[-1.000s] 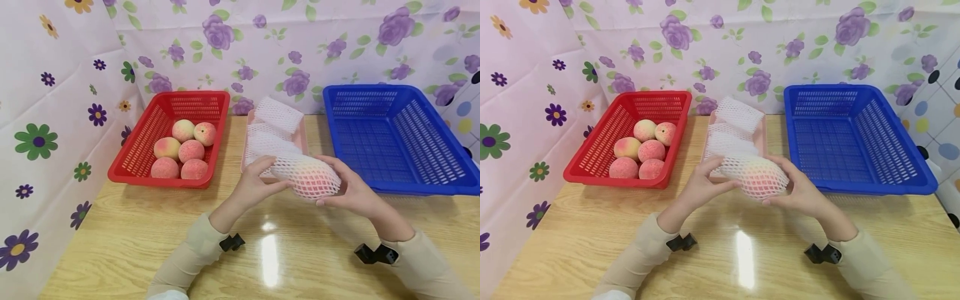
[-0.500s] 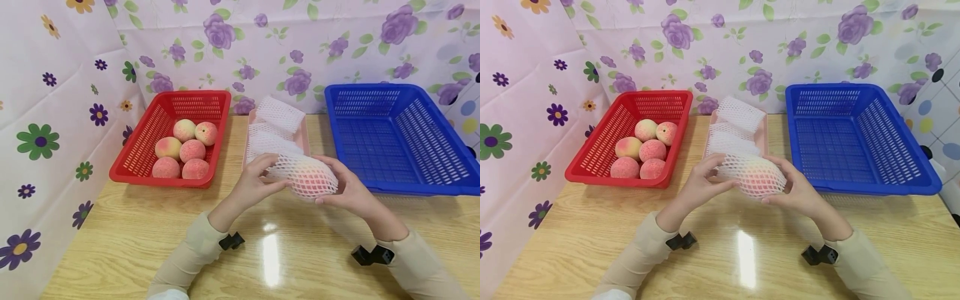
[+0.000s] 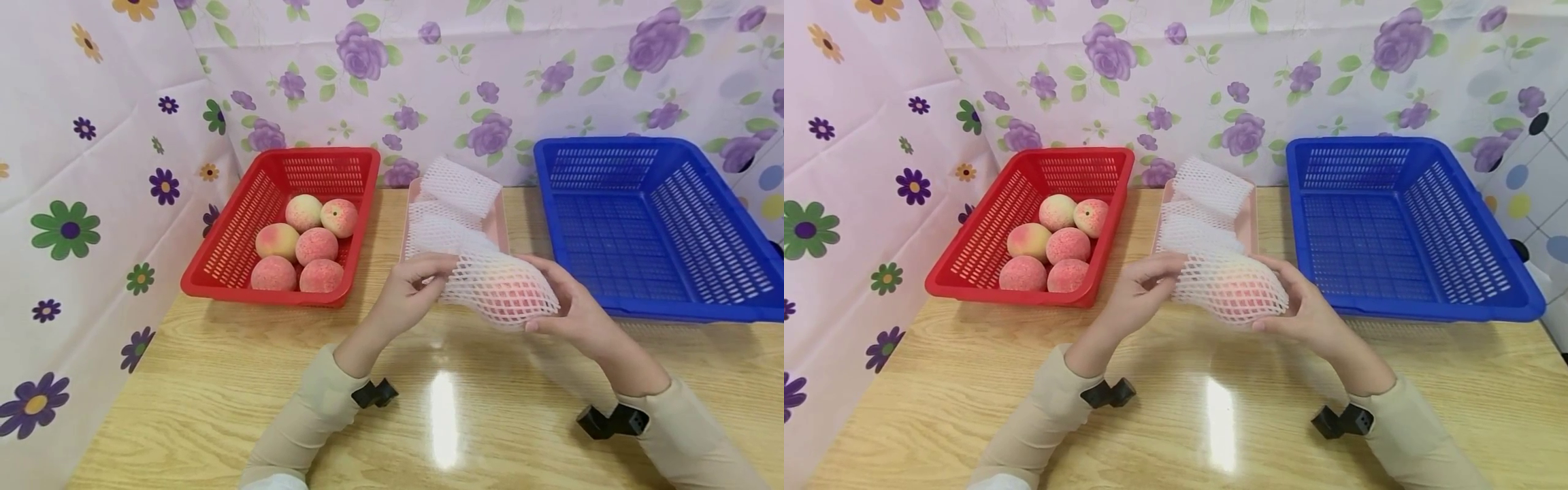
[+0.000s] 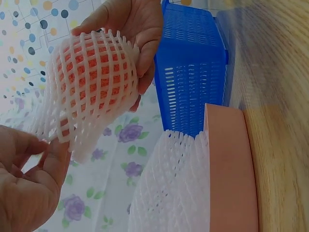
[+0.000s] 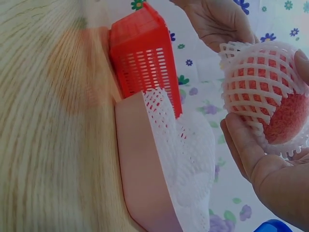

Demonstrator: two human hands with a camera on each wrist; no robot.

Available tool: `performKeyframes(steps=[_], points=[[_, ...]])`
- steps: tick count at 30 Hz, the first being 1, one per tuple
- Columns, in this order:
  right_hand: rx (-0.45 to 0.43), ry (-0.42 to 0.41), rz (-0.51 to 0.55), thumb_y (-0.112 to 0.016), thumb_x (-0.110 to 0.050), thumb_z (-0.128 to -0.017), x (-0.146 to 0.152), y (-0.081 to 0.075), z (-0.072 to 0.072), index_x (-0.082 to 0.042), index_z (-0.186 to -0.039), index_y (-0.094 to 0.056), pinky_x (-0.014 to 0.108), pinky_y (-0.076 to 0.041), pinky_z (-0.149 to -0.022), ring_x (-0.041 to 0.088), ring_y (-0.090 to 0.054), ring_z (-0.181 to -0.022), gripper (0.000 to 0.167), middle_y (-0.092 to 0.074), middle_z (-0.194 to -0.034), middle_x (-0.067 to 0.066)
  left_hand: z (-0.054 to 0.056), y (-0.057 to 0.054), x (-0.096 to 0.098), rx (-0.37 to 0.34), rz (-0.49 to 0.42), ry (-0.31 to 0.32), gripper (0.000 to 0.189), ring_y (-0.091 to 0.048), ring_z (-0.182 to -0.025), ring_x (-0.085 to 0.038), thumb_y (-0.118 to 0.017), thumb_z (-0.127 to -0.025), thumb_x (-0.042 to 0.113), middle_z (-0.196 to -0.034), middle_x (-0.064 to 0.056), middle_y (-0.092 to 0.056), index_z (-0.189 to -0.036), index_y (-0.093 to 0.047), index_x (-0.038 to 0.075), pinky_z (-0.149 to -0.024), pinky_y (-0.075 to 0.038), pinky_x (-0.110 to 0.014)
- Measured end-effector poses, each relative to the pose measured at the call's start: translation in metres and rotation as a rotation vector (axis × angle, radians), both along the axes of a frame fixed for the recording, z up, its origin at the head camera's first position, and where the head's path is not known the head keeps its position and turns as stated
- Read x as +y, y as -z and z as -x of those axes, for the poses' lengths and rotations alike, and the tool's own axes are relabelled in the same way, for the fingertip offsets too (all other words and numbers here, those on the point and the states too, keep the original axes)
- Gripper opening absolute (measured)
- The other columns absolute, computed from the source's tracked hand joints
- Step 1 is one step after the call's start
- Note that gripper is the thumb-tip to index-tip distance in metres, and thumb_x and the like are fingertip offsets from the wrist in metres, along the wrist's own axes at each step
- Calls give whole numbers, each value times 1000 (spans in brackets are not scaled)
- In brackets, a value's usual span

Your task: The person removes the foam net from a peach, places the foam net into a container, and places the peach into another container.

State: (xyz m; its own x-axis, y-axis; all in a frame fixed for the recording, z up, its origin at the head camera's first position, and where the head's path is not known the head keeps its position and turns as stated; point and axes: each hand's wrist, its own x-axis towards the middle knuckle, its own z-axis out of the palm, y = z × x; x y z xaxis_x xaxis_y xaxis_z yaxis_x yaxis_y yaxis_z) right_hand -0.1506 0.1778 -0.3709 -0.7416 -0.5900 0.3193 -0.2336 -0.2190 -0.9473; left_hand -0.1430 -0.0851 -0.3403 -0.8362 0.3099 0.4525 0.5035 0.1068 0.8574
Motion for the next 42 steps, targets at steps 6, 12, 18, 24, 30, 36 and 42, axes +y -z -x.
performKeyframes(steps=[6,12,18,24,30,36,42], points=[[-32,3,20,-61,18,-80,-1,2,-1,-10,-147,-32,24,-56,-81,8,-54,-111,78,-45,-136,-1,-3,-2,5,-150,20,49,36,-63,-101,-35,-62,-82,-8,-112,-25,-60,-118,-58,-10,-82,-57,-33],[-35,-9,71,-60,17,-82,-6,4,-3,-8,-147,-32,25,-55,-82,10,-56,-111,75,-47,-136,1,-5,-3,9,-285,3,41,47,-61,-106,-33,-68,-81,-6,-120,-22,-58,-126,-54,-5,-90,-54,-35],[-28,-2,78,-58,16,-85,-8,5,-3,-7,-147,-32,23,-54,-86,9,-54,-114,71,-47,-137,1,-8,-4,11,-332,8,18,52,-59,-108,-30,-69,-80,-3,-124,-19,-55,-129,-51,-1,-90,-53,-30],[-4,73,47,-59,17,-82,-10,3,-7,-7,-145,-37,22,-54,-84,8,-56,-111,70,-51,-135,-2,-9,-4,12,-340,18,12,54,-58,-108,-28,-70,-79,-3,-124,-19,-54,-129,-50,0,-88,-53,-27],[-14,153,38,-65,16,-78,-8,6,-8,-10,-135,-51,20,-55,-80,7,-60,-103,65,-59,-127,-4,-8,-3,12,-365,39,18,55,-57,-107,-28,-71,-79,-3,-123,-20,-53,-129,-49,0,-87,-55,-29],[-30,165,87,-70,7,-79,-2,15,-3,-9,-130,-58,19,-55,-75,6,-64,-98,55,-65,-119,-4,-9,-4,13,-398,74,21,58,-56,-106,-27,-71,-76,-3,-126,-19,-50,-129,-48,1,-87,-55,-32],[-72,243,31,-66,12,-80,-5,12,-5,-18,-119,-66,17,-54,-75,3,-63,-95,50,-69,-110,-8,-10,-2,15,-416,62,78,59,-58,-107,-32,-69,-75,-8,-124,-21,-51,-129,-46,0,-82,-56,-27]])
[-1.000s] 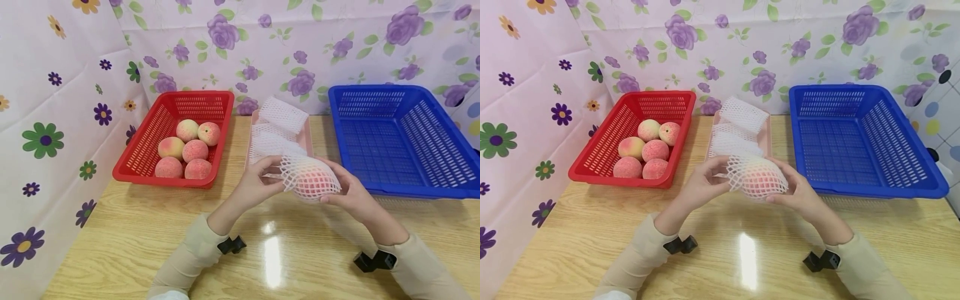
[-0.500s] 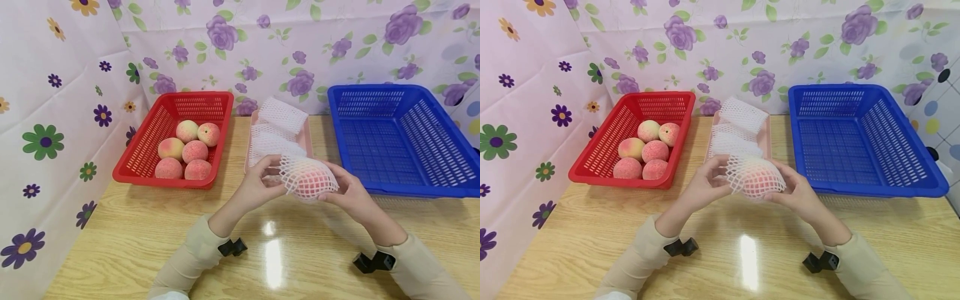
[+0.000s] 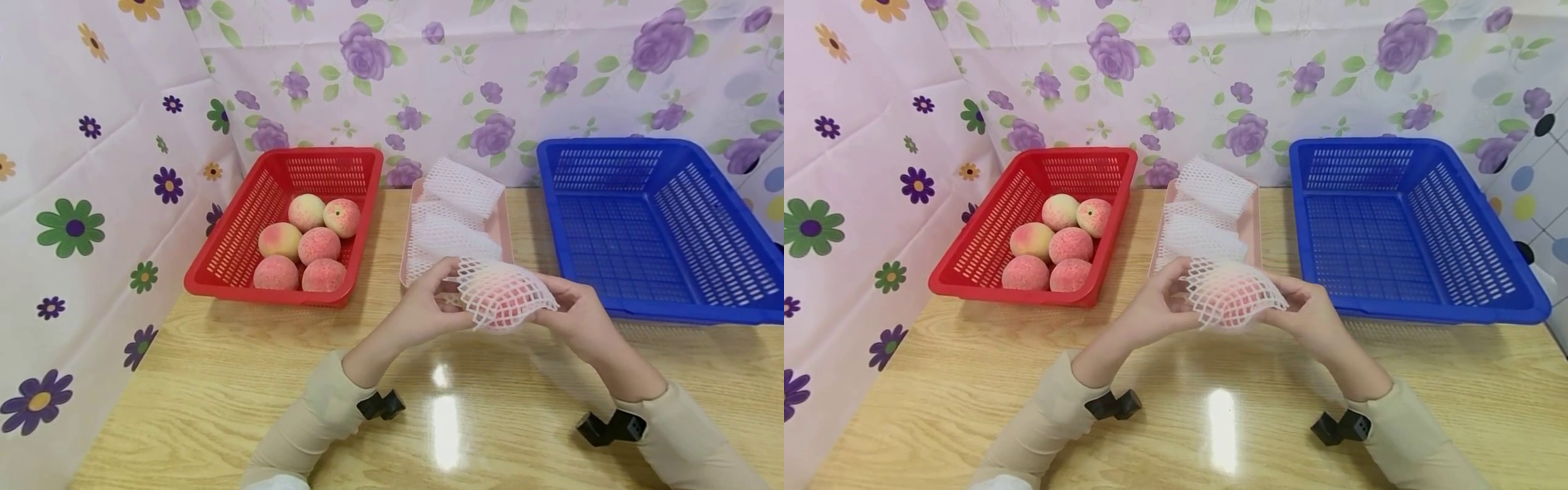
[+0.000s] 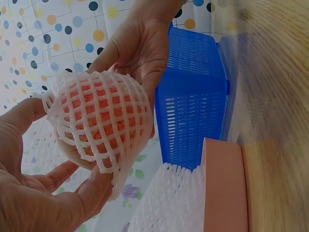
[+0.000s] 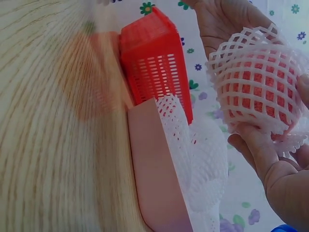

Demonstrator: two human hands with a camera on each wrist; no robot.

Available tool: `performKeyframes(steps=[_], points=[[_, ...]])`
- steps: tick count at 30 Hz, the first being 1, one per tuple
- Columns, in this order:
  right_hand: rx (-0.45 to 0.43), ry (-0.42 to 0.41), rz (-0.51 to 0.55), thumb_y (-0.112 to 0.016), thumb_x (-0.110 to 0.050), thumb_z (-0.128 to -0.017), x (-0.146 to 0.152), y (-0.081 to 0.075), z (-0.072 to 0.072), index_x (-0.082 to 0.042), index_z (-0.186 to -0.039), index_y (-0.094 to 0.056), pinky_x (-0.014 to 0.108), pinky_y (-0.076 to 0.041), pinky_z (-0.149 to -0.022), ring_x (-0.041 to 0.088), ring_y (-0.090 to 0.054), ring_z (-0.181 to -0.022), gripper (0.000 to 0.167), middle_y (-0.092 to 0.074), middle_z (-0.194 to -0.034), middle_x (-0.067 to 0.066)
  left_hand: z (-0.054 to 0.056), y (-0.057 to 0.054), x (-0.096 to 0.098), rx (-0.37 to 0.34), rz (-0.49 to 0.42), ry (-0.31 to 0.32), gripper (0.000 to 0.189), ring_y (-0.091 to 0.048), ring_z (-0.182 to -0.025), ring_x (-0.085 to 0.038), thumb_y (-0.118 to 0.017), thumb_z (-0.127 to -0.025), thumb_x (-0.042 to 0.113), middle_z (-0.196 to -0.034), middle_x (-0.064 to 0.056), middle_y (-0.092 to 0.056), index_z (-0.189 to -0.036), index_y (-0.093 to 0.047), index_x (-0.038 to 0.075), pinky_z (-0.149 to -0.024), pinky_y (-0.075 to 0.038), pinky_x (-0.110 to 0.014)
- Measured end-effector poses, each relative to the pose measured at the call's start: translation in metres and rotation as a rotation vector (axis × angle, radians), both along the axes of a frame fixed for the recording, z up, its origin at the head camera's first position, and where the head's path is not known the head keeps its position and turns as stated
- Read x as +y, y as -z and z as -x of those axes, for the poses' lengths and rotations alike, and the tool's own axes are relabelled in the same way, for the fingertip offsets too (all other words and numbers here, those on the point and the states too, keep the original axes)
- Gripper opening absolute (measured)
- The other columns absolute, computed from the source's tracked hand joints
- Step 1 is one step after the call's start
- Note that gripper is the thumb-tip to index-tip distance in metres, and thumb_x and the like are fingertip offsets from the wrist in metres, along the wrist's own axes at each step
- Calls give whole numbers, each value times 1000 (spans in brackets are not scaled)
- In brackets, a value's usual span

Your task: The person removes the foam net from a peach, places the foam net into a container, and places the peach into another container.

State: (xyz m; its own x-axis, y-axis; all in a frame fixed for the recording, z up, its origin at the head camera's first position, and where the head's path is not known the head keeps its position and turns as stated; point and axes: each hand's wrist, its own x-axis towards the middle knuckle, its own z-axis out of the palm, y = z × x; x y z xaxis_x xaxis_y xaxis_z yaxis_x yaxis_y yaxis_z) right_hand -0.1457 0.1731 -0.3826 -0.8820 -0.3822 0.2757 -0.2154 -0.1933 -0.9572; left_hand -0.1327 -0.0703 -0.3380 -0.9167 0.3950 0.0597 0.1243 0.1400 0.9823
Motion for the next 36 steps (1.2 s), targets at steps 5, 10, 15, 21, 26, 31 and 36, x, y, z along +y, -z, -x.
performKeyframes(steps=[5,10,15,21,26,31,36], points=[[-29,47,-12,-58,20,-80,-4,-5,-3,-22,-112,-69,16,-54,-76,2,-63,-93,54,-70,-106,-9,-1,1,2,-3,-32,-10,57,-59,-103,-29,-69,-75,-10,-122,-23,-52,-127,-47,-1,-81,-56,-27],[-14,80,-6,-58,22,-78,-4,-7,-3,-22,-107,-71,16,-54,-75,2,-64,-89,54,-71,-101,-9,-5,-1,3,-28,-50,-41,56,-61,-97,-23,-70,-74,-10,-118,-23,-55,-125,-49,-1,-80,-57,-28],[-7,132,-44,-62,20,-76,-4,-7,-3,-23,-99,-74,15,-53,-72,2,-64,-86,50,-72,-95,-10,-9,-4,4,-33,-35,-74,55,-60,-93,-20,-71,-72,-9,-117,-20,-56,-122,-51,0,-77,-57,-27],[-40,238,-105,-65,16,-77,-5,-7,-3,-25,-86,-75,13,-51,-64,0,-62,-75,43,-71,-81,-13,-12,-7,5,-58,-53,-82,55,-58,-93,-18,-70,-73,-9,-121,-17,-52,-122,-50,1,-77,-57,-27],[-44,247,-52,-62,15,-80,-6,-6,-3,-21,-83,-74,14,-49,-61,0,-60,-71,38,-70,-78,-11,-13,-7,4,-88,-45,-92,55,-56,-92,-16,-69,-73,-8,-122,-16,-49,-123,-48,3,-75,-55,-24],[-32,219,8,-60,16,-82,-8,-5,-3,-18,-86,-74,14,-51,-64,2,-62,-74,37,-70,-82,-9,-12,-7,4,-123,-104,-102,55,-55,-92,-16,-67,-75,-8,-121,-18,-48,-125,-45,2,-74,-54,-23],[-40,237,20,-60,17,-81,-8,-6,-4,-18,-86,-74,14,-52,-65,2,-63,-75,39,-70,-82,-9,-13,-9,5,-164,-118,-99,60,-57,-96,-18,-67,-77,-8,-123,-22,-51,-130,-42,4,-78,-54,-24]])
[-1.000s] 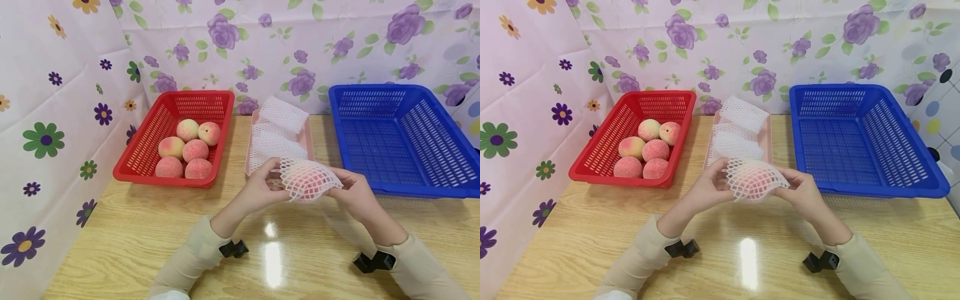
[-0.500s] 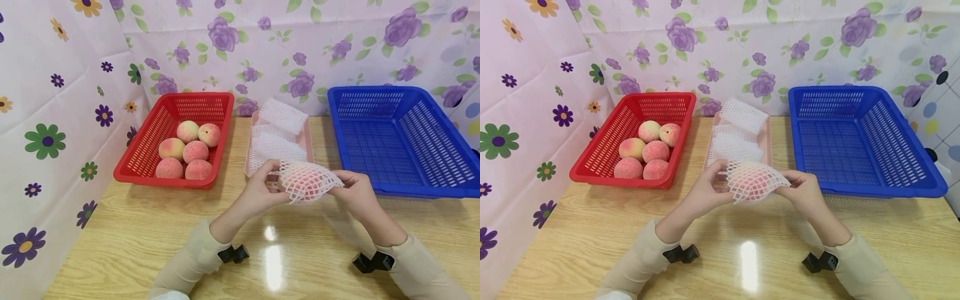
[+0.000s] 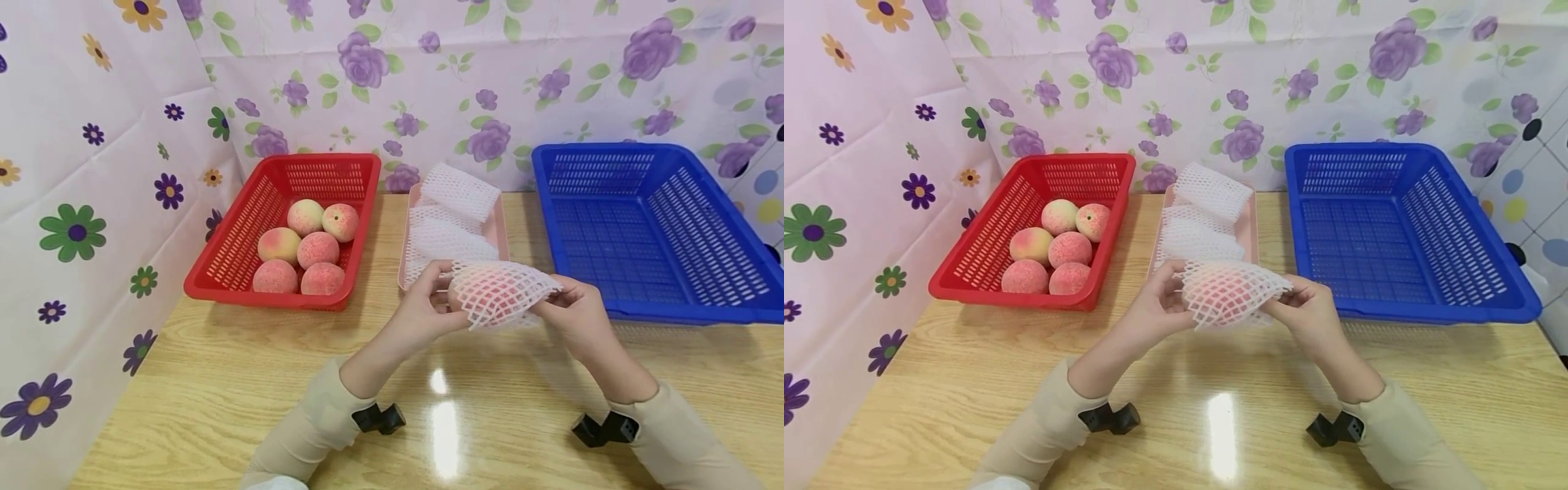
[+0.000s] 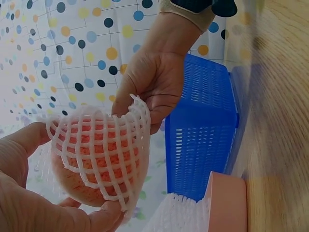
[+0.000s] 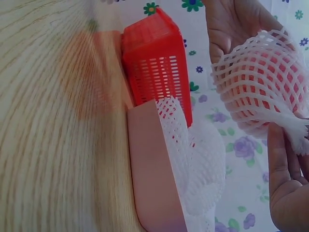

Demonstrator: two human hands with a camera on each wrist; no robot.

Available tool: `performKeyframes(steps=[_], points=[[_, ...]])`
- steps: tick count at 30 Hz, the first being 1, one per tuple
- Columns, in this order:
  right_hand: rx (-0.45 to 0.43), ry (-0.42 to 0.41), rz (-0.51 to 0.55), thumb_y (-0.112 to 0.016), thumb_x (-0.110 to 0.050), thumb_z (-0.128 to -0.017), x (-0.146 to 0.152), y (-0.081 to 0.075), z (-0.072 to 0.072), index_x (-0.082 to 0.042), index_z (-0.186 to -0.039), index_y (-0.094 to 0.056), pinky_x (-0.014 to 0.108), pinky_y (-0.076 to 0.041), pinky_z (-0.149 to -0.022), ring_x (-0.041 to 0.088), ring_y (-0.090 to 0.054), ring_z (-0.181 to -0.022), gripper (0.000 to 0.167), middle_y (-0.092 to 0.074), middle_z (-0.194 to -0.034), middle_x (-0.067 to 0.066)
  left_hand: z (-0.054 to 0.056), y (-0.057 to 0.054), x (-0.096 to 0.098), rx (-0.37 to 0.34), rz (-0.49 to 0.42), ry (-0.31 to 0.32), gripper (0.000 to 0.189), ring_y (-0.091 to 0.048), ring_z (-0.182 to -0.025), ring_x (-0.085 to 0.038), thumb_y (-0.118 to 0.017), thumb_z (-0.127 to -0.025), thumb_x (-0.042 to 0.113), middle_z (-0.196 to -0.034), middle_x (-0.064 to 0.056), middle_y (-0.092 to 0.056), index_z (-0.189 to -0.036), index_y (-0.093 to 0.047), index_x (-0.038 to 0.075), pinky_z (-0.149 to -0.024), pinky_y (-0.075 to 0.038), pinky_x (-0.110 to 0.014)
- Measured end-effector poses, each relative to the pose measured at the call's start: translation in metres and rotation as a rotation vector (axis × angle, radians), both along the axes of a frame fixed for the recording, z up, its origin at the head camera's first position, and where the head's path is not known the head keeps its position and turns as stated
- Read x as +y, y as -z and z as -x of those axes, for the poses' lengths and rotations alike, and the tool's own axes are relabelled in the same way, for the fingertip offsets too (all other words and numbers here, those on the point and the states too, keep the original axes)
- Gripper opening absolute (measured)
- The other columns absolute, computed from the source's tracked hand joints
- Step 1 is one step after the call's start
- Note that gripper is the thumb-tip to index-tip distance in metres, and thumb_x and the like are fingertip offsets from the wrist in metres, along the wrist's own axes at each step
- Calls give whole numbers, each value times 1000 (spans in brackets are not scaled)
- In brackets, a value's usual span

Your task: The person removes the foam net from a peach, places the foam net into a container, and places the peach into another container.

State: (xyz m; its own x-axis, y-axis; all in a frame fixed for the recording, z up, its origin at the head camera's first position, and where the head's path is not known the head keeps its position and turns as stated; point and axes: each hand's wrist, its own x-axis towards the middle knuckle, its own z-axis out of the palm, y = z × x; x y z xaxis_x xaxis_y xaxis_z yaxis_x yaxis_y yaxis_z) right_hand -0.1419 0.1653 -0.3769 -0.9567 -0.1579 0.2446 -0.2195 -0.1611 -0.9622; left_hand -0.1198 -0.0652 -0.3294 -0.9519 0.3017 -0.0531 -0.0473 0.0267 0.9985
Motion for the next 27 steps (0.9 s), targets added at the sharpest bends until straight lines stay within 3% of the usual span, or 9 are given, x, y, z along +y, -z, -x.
performKeyframes(steps=[4,14,20,27], points=[[-5,-3,-2,-60,18,-80,0,0,-1,-18,-86,-73,14,-52,-65,2,-63,-75,39,-70,-83,-9,1,0,0,-28,2,-9,63,-55,-96,-17,-65,-77,-8,-123,-22,-51,-133,-39,5,-81,-52,-23],[54,-46,-2,-58,19,-80,1,-1,-2,-15,-86,-72,15,-52,-64,2,-62,-74,38,-69,-82,-8,3,1,-1,-7,14,-3,60,-54,-98,-15,-62,-78,-10,-123,-21,-51,-132,-38,3,-82,-50,-21],[50,-18,-16,-58,16,-82,1,-3,-2,-16,-86,-72,15,-51,-62,2,-62,-72,35,-69,-82,-8,4,1,-1,-23,22,-11,65,-53,-93,-15,-61,-75,-11,-115,-18,-51,-133,-35,4,-76,-48,-18],[39,21,-34,-59,14,-83,5,-4,0,-17,-88,-72,14,-52,-62,1,-64,-73,34,-70,-82,-9,5,2,-3,-12,-37,-13,64,-56,-103,-21,-64,-78,-9,-122,-24,-51,-133,-34,4,-86,-51,-26]])
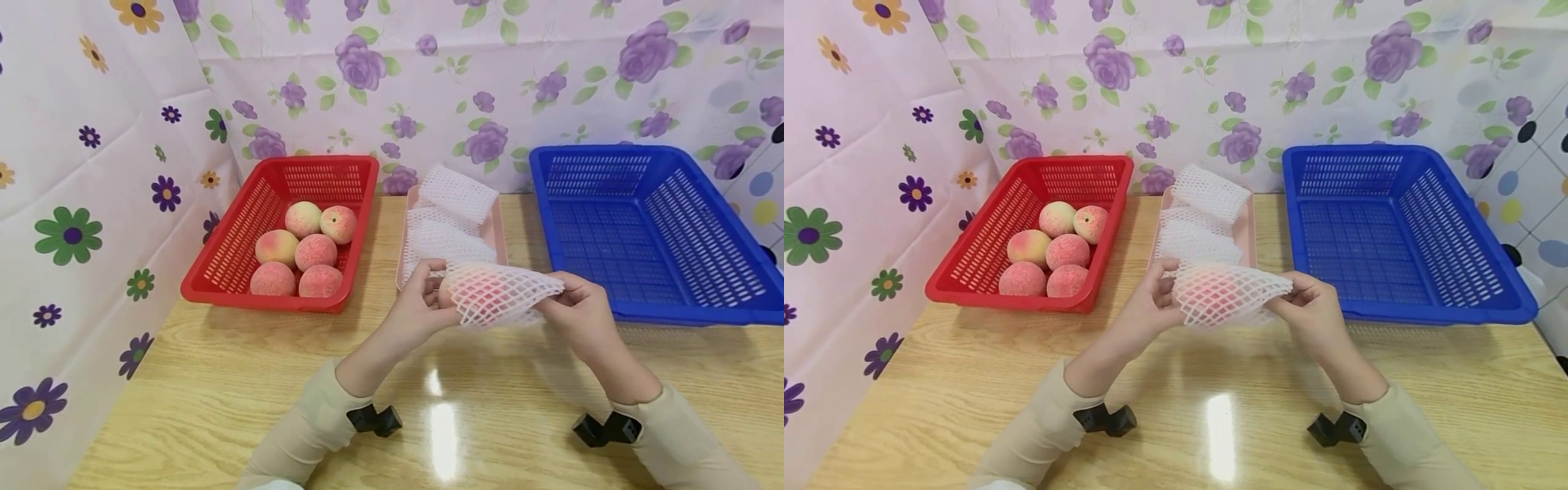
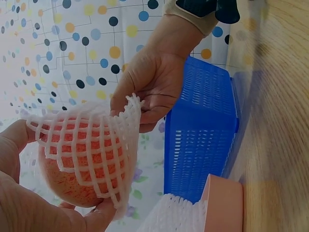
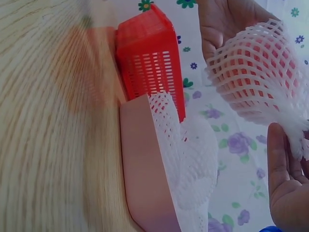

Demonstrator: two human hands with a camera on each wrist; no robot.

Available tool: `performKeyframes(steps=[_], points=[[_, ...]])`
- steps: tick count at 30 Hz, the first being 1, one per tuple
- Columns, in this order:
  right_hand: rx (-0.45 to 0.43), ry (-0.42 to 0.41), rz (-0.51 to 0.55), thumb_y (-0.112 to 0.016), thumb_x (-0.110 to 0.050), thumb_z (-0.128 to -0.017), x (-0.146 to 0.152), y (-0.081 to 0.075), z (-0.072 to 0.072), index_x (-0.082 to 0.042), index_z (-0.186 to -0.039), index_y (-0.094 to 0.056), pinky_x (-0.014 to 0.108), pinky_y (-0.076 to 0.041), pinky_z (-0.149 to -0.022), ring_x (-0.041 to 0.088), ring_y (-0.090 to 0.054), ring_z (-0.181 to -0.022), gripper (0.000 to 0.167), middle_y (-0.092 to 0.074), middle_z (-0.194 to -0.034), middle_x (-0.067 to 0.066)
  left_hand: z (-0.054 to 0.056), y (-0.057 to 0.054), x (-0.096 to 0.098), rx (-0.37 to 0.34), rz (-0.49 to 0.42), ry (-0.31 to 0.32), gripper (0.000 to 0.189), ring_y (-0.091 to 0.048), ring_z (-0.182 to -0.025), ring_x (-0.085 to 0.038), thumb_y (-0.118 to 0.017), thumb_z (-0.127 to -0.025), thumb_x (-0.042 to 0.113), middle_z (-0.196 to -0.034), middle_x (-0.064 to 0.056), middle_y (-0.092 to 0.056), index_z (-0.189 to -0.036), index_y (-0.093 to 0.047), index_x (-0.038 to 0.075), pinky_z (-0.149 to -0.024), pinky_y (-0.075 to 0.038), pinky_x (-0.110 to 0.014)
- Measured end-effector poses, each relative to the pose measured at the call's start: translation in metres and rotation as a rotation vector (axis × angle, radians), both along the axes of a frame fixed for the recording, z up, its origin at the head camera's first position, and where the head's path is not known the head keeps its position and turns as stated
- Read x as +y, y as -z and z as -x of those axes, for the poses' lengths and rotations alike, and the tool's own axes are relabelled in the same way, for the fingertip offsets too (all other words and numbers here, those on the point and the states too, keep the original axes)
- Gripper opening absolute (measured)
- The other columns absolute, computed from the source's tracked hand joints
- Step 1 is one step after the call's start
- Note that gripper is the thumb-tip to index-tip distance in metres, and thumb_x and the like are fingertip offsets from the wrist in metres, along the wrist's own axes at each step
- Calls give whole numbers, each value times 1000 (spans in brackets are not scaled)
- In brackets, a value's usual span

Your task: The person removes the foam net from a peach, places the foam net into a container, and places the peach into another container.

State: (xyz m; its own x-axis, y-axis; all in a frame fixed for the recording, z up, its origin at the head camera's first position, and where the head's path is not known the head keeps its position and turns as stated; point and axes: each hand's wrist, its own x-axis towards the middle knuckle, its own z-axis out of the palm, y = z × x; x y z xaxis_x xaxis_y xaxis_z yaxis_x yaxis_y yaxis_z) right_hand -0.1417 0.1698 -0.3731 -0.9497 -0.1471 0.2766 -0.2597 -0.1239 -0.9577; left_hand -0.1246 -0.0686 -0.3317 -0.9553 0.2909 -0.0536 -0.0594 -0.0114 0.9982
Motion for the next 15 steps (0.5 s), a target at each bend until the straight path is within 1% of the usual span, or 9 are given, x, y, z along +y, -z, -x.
performKeyframes(steps=[2,4,7,9,12,15], points=[[1,9,2,-60,13,-84,1,0,0,-17,-88,-72,13,-52,-63,1,-64,-74,33,-70,-83,-9,0,-1,-1,6,-7,0,64,-56,-105,-22,-64,-78,-8,-124,-24,-50,-133,-34,4,-88,-51,-27],[2,14,13,-61,12,-84,1,0,1,-17,-89,-72,13,-52,-63,1,-64,-75,31,-70,-84,-9,-1,-2,-2,11,-14,1,63,-56,-105,-22,-63,-78,-7,-124,-23,-49,-133,-34,4,-87,-51,-27],[11,-17,41,-59,12,-86,2,0,1,-17,-93,-71,14,-52,-65,1,-64,-78,32,-70,-87,-9,-1,-3,-3,14,-28,0,62,-56,-102,-20,-61,-78,-8,-123,-22,-48,-133,-35,4,-84,-52,-25],[26,-75,60,-56,14,-86,2,0,1,-15,-100,-69,15,-52,-67,2,-64,-82,35,-69,-92,-8,-1,-4,-3,12,-39,-2,62,-56,-101,-19,-60,-77,-8,-122,-22,-48,-132,-36,4,-82,-51,-24],[60,-187,84,-52,19,-85,3,1,0,-12,-115,-63,17,-54,-72,4,-63,-89,44,-67,-103,-6,0,-4,-3,12,-50,-6,61,-56,-99,-18,-60,-77,-8,-120,-22,-49,-132,-36,3,-80,-51,-23],[106,-274,88,-55,18,-85,4,1,1,-9,-125,-56,19,-54,-75,6,-61,-96,49,-63,-112,-3,0,-4,-4,12,-53,-6,59,-56,-99,-17,-60,-78,-7,-120,-21,-49,-131,-37,3,-79,-51,-23]])
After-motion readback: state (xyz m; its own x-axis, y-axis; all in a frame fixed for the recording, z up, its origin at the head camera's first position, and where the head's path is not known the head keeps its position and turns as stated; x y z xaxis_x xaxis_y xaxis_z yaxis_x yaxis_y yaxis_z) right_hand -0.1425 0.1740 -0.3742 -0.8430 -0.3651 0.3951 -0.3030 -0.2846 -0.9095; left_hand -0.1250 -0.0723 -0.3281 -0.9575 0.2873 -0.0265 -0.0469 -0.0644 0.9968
